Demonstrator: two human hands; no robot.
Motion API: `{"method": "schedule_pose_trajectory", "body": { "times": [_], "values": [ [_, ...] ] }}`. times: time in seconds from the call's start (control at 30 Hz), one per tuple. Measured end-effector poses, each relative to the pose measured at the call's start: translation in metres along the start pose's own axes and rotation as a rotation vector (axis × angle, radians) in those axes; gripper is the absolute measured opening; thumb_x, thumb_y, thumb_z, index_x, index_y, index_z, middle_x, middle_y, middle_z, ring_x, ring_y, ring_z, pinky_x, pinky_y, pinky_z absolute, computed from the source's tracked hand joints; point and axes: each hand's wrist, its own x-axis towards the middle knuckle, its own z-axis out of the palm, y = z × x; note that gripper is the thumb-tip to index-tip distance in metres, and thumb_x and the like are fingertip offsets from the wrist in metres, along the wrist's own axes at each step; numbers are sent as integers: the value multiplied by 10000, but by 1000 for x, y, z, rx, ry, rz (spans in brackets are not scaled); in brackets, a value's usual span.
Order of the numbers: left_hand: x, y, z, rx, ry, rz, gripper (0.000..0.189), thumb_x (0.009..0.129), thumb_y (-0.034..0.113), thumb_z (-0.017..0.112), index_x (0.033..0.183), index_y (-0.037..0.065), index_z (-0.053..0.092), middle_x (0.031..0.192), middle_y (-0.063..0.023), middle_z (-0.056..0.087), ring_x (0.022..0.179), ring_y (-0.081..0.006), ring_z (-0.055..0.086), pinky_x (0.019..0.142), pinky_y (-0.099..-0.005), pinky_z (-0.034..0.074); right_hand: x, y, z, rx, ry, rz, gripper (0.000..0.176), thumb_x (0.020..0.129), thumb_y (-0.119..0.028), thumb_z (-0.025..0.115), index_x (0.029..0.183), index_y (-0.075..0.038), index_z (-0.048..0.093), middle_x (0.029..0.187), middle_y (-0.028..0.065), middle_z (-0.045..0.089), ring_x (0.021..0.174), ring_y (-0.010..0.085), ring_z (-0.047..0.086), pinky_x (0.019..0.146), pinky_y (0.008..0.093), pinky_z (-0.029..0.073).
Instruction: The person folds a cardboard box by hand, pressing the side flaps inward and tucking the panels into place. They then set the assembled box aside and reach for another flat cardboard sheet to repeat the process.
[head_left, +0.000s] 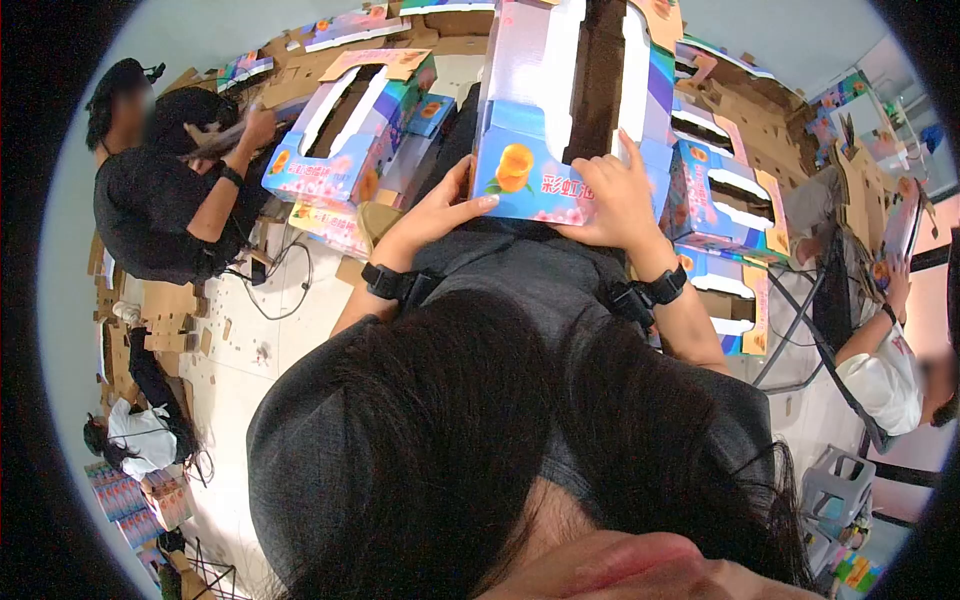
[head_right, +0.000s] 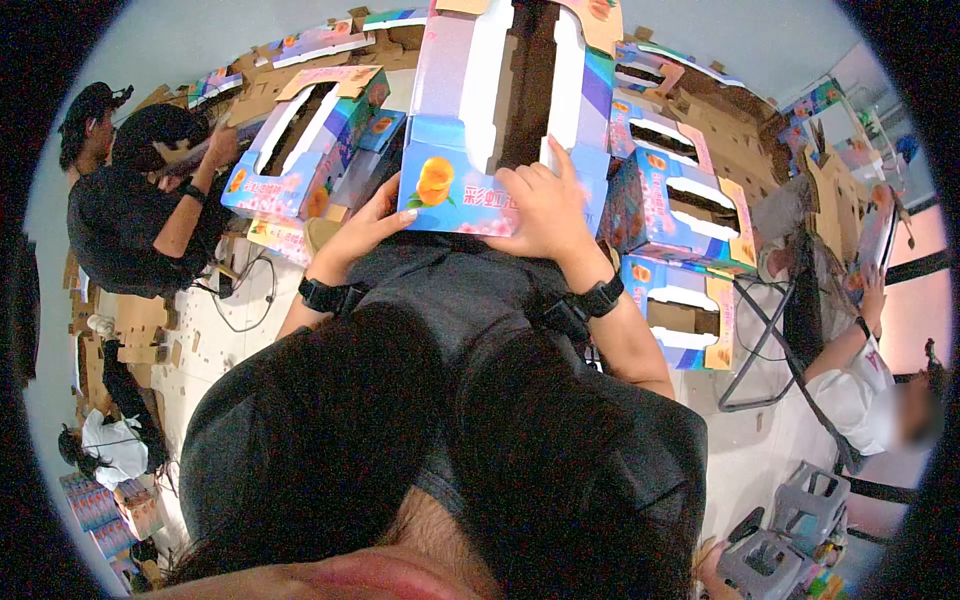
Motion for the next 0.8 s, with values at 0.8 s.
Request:
{"method": "schedule_pose_trajectory", "body": {
  "times": [0.8],
  "values": [
    [4, 0, -12, -94, 74, -49, 408, 990, 167, 418, 1363, 17, 490, 1173, -124, 637, 1129, -197, 587, 1021, -320, 411, -93, 227, -49, -614, -46, 1014, 876, 698, -741, 620, 1169, -2, 604, 1101, 208, 686, 1064, 362, 641, 1033, 557, 291]
  ]
}}
